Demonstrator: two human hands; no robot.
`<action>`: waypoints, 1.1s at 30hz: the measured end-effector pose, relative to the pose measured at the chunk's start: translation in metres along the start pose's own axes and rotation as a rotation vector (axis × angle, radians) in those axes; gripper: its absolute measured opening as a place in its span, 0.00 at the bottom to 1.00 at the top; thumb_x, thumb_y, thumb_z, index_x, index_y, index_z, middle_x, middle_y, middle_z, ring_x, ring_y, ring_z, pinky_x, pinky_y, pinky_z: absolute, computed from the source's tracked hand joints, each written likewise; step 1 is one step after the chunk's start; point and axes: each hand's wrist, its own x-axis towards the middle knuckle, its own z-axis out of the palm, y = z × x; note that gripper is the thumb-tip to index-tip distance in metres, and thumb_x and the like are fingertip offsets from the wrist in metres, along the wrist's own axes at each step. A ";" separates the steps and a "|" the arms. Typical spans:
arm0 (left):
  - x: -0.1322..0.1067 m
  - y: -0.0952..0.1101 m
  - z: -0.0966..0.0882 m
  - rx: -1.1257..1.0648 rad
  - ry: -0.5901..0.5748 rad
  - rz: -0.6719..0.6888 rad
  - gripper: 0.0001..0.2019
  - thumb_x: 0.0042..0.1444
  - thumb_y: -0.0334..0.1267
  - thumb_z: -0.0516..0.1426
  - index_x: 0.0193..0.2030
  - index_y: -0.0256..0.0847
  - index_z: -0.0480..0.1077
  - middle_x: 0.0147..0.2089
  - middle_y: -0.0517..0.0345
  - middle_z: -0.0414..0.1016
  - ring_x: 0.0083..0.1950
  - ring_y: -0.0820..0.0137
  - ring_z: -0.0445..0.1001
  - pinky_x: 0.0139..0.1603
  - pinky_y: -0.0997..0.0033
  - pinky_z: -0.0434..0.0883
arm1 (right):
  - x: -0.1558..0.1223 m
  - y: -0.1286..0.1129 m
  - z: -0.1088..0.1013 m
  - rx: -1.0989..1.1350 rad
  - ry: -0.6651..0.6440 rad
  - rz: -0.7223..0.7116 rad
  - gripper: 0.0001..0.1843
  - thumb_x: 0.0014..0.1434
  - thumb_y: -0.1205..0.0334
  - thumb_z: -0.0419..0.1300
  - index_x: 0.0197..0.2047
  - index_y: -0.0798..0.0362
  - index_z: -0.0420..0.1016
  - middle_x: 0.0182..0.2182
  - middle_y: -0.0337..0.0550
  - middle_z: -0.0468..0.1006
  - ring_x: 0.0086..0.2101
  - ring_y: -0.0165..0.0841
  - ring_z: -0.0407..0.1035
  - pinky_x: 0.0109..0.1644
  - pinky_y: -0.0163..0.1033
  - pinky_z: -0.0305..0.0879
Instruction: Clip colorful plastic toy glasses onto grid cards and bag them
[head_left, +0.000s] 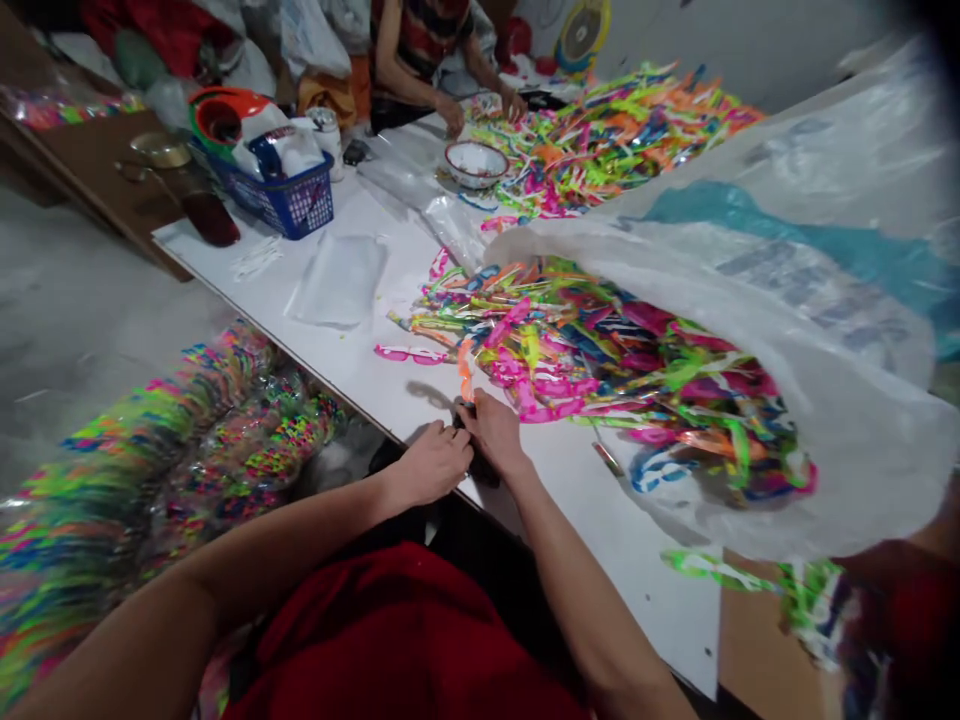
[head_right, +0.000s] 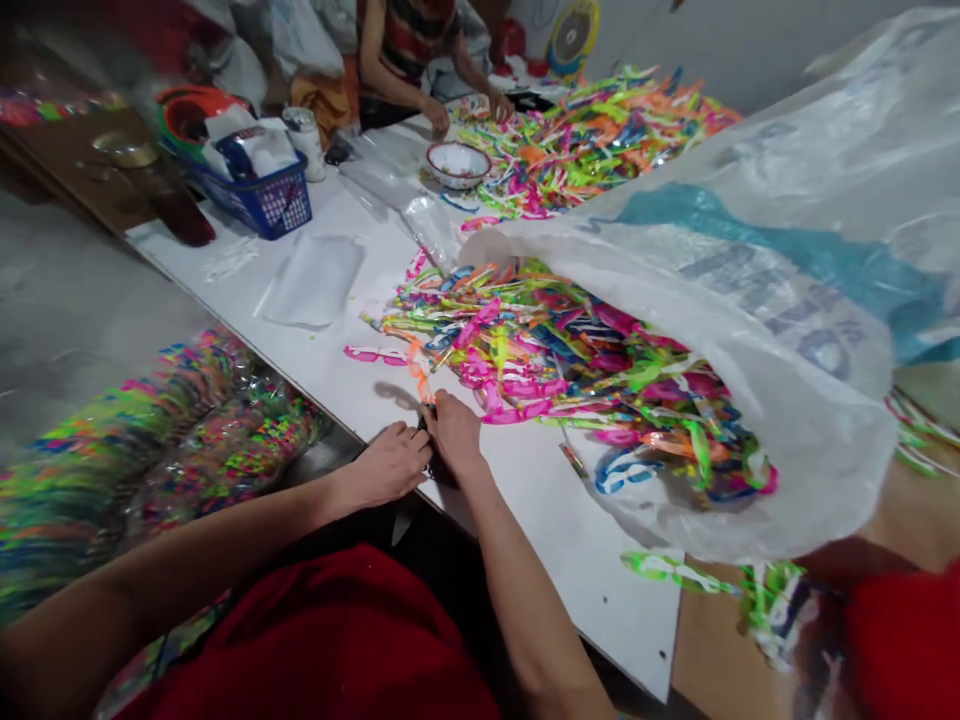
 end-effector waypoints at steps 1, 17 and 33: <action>0.000 0.000 0.000 0.010 0.000 0.006 0.12 0.58 0.39 0.51 0.42 0.33 0.67 0.43 0.45 0.69 0.43 0.59 0.68 0.44 0.58 0.60 | 0.000 -0.002 0.002 -0.015 -0.001 -0.002 0.10 0.61 0.56 0.51 0.42 0.50 0.68 0.37 0.49 0.75 0.37 0.42 0.68 0.35 0.41 0.57; -0.029 -0.021 -0.015 -0.090 -0.060 -0.251 0.10 0.59 0.36 0.51 0.46 0.39 0.67 0.48 0.49 0.69 0.49 0.61 0.68 0.51 0.58 0.64 | 0.083 0.014 -0.076 -0.233 0.262 -0.288 0.14 0.61 0.73 0.49 0.47 0.54 0.70 0.50 0.52 0.68 0.45 0.38 0.64 0.44 0.39 0.62; -0.015 -0.018 -0.007 -0.061 0.032 -0.194 0.11 0.59 0.37 0.52 0.46 0.36 0.69 0.47 0.46 0.71 0.49 0.58 0.69 0.50 0.57 0.68 | -0.054 0.057 -0.028 0.025 0.357 -0.087 0.14 0.65 0.59 0.49 0.50 0.54 0.68 0.43 0.48 0.73 0.41 0.34 0.68 0.42 0.37 0.61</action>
